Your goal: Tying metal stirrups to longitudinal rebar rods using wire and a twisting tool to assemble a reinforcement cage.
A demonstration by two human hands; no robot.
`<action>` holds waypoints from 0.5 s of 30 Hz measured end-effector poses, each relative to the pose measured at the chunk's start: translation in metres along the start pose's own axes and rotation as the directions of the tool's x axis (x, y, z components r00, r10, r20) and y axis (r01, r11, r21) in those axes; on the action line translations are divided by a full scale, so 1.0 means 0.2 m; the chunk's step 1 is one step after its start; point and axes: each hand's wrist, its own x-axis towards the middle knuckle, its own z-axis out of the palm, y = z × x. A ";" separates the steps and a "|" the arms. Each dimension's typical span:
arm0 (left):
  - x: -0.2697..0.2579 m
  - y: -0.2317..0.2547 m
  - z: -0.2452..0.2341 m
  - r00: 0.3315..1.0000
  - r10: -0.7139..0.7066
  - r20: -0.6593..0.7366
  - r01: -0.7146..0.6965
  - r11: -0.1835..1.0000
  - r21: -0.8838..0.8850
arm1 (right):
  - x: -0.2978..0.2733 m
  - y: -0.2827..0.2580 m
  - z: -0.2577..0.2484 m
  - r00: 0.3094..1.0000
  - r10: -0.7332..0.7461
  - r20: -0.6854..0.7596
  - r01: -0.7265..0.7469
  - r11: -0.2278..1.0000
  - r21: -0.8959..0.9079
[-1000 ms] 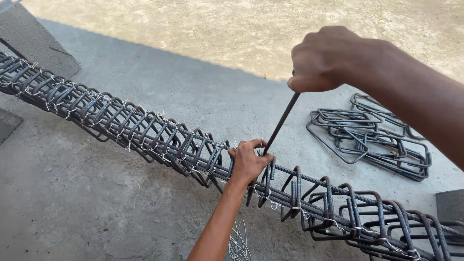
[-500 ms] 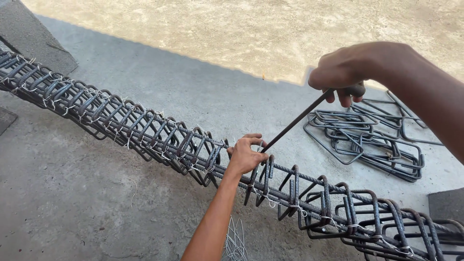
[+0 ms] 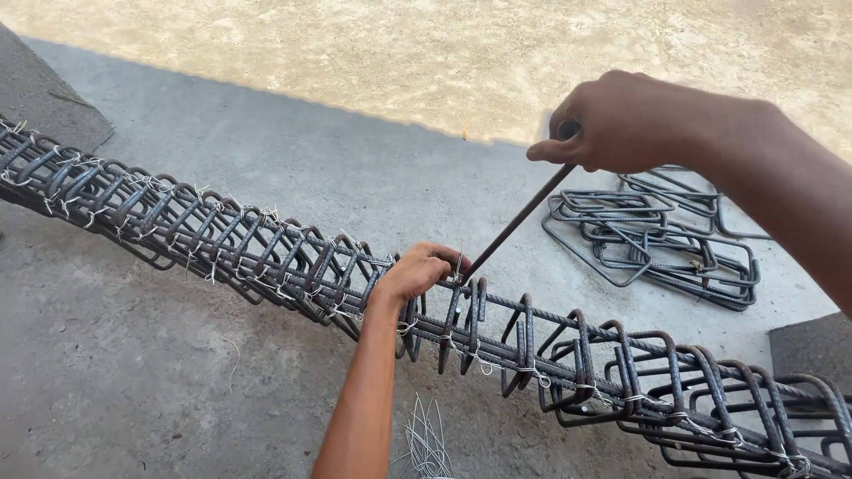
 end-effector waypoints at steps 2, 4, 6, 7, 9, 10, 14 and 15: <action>-0.01 0.03 0.01 1.000 -0.024 0.015 0.023 0.999 0.023 | 0.02 0.02 0.02 1.000 0.007 -0.013 -0.007 0.999 0.037; -0.03 0.03 0.01 0.998 -0.060 0.026 0.058 0.997 0.044 | 0.05 0.04 0.06 1.000 0.006 -0.019 -0.005 0.997 0.079; -0.03 0.03 0.02 0.995 -0.071 0.063 0.070 0.997 0.019 | 0.10 0.08 0.09 0.999 0.038 -0.024 -0.035 0.993 0.116; -0.02 0.00 0.03 0.996 -0.072 0.062 0.070 0.997 0.019 | 0.13 0.11 0.11 0.999 0.037 -0.024 -0.034 0.993 0.116; 0.00 -0.06 0.04 1.000 0.012 0.000 -0.012 1.000 0.028 | 0.20 0.16 0.15 0.996 0.083 -0.020 -0.080 0.992 0.102; 0.02 -0.09 0.05 1.000 0.013 0.000 -0.013 0.999 0.030 | 0.17 0.14 0.12 0.996 0.084 -0.021 -0.081 0.991 0.104; 0.03 -0.10 0.07 0.995 0.064 -0.075 -0.056 0.993 0.105 | 0.10 0.13 0.08 0.946 0.229 0.228 -0.293 0.905 0.307; 0.02 -0.08 0.10 0.991 -0.026 -0.130 0.044 0.990 0.135 | 0.08 0.16 0.11 0.917 0.240 0.319 -0.356 0.851 0.385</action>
